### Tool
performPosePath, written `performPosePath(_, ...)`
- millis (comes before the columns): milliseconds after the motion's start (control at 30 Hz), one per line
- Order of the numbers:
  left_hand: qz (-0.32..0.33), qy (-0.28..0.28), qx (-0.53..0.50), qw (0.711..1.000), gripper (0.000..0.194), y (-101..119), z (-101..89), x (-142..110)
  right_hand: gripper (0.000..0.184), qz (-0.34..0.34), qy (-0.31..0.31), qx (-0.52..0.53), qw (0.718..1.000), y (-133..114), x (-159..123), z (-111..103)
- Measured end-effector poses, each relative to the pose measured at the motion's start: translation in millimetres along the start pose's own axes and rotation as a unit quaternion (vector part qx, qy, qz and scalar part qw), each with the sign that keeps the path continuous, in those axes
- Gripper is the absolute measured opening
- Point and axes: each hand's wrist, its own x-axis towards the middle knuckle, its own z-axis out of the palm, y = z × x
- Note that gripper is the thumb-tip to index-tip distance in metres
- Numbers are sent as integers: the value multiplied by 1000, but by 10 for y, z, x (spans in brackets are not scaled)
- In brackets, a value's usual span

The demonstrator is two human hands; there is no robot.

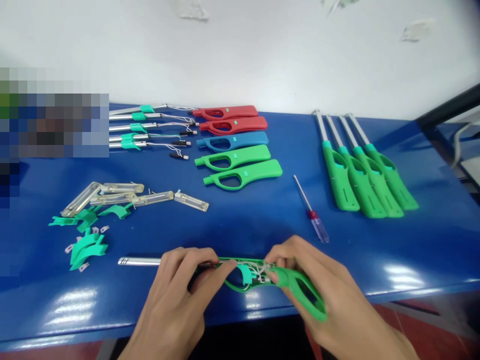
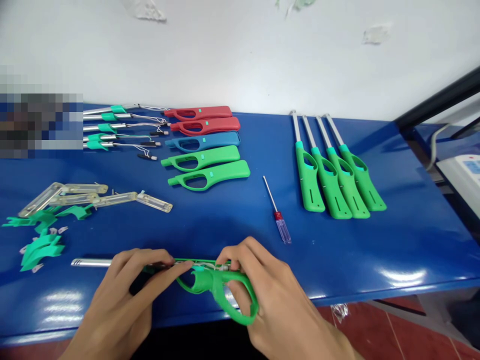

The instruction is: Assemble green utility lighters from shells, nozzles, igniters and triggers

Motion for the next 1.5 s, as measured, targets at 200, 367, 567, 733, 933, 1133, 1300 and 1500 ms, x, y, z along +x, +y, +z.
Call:
performPosePath(200,3,5,1,1000,58,5,-6,-12,15,28,-13,20,999,-3,42,-19)
performPosePath(367,6,8,-2,1000,60,-6,12,-10,20,60,-60,65,994,11,72,-60)
performPosePath(567,10,5,-3,1000,59,-16,16,-4,20,100,-45,54,992,9,83,-23)
performPosePath(733,9,6,0,1000,59,-13,15,-18,14,114,-53,46,991,-11,99,-11)
performPosePath(933,11,8,6,1000,61,-20,25,-12,16,71,-14,34,997,-9,95,40)
performPosePath(1133,5,6,4,1000,61,-10,8,-13,23,62,-26,88,994,2,42,34)
performPosePath(1300,2,4,3,1000,65,-3,8,-24,20,75,-36,76,994,-6,27,10)
performPosePath(1500,5,1,6,1000,67,-15,13,-34,30,63,-53,57,995,25,20,48)
